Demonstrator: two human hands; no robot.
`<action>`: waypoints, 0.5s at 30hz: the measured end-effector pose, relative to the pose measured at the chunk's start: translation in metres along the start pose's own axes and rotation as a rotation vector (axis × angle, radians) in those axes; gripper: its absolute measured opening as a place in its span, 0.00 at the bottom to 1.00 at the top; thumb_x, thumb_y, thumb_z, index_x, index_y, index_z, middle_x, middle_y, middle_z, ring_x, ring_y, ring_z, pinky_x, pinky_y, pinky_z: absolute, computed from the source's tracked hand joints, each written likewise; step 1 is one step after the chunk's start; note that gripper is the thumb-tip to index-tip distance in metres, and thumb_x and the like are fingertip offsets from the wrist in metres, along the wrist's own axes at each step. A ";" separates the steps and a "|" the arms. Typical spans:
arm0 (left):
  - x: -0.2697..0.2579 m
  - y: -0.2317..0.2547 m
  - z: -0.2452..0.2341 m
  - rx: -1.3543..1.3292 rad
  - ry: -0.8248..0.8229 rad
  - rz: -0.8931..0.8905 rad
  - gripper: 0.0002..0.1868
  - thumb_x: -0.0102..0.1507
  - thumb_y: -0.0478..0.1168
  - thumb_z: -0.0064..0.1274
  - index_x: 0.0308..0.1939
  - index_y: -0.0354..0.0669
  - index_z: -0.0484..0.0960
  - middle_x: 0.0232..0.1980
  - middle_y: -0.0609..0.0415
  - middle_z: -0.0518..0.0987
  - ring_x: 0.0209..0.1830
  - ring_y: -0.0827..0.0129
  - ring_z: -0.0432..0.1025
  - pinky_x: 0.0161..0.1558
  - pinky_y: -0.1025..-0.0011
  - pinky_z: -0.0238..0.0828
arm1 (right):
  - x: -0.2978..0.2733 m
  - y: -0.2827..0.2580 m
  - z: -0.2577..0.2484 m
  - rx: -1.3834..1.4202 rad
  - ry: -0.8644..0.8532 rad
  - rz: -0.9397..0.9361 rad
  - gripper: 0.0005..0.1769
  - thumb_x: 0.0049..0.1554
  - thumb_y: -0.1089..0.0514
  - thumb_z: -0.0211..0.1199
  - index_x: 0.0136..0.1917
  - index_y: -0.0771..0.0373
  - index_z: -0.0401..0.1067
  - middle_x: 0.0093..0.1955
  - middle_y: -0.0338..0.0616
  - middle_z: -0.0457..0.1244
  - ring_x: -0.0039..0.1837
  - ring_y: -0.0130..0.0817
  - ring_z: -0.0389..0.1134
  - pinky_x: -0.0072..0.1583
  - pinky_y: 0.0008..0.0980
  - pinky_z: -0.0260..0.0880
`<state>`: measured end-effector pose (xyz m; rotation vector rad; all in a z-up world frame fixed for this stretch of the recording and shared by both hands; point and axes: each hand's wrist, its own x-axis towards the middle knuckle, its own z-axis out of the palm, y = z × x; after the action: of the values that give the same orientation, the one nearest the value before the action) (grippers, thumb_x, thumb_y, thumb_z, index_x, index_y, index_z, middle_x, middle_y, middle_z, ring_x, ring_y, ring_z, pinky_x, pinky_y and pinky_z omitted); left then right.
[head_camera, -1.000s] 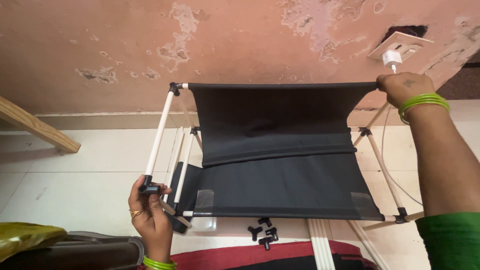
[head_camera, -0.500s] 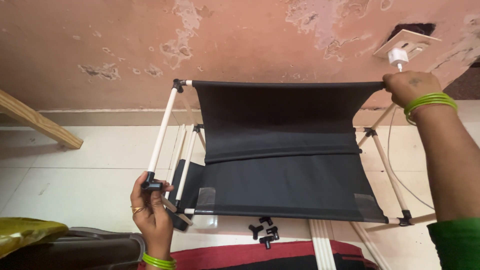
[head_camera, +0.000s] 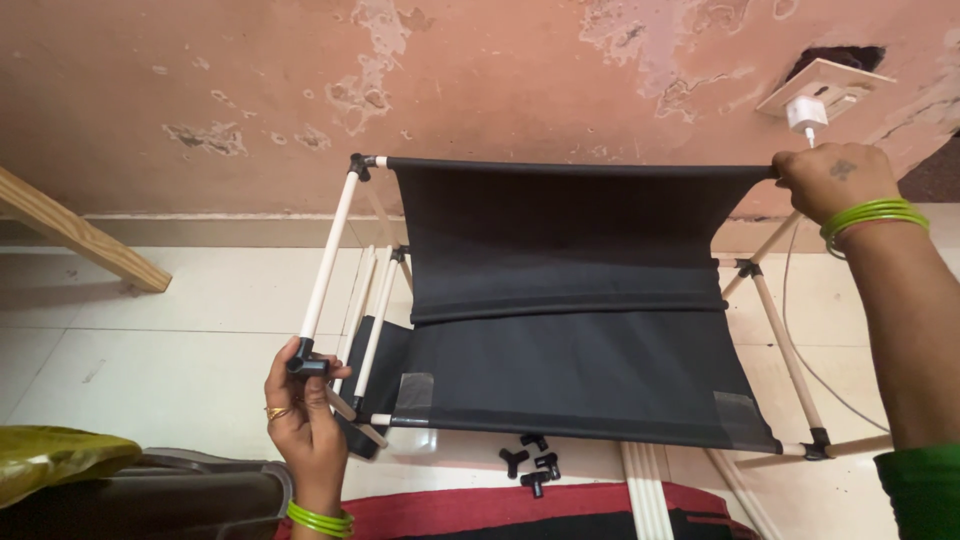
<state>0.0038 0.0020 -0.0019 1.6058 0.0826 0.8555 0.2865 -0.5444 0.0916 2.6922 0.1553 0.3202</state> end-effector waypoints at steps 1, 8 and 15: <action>0.000 0.000 -0.001 0.005 -0.005 0.002 0.22 0.73 0.31 0.41 0.73 0.36 0.64 0.51 0.47 0.79 0.50 0.69 0.76 0.54 0.70 0.76 | -0.001 0.000 -0.001 0.007 0.004 0.005 0.15 0.61 0.61 0.60 0.59 0.47 0.78 0.52 0.44 0.73 0.57 0.43 0.74 0.56 0.42 0.75; -0.002 0.001 0.000 -0.003 -0.007 -0.004 0.22 0.73 0.31 0.41 0.73 0.36 0.65 0.51 0.48 0.79 0.50 0.69 0.76 0.55 0.70 0.76 | -0.004 0.006 -0.010 0.165 -0.120 -0.034 0.20 0.58 0.64 0.62 0.63 0.52 0.75 0.52 0.52 0.72 0.56 0.47 0.73 0.58 0.43 0.73; -0.002 0.001 0.001 -0.017 -0.003 -0.005 0.22 0.73 0.31 0.41 0.73 0.37 0.65 0.51 0.48 0.79 0.50 0.69 0.76 0.55 0.71 0.75 | -0.011 0.002 -0.005 0.027 0.027 -0.082 0.23 0.56 0.65 0.64 0.63 0.49 0.76 0.51 0.48 0.72 0.56 0.45 0.74 0.57 0.42 0.74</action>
<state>0.0024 0.0005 -0.0020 1.5905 0.0773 0.8478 0.2748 -0.5462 0.0953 2.7004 0.2794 0.3321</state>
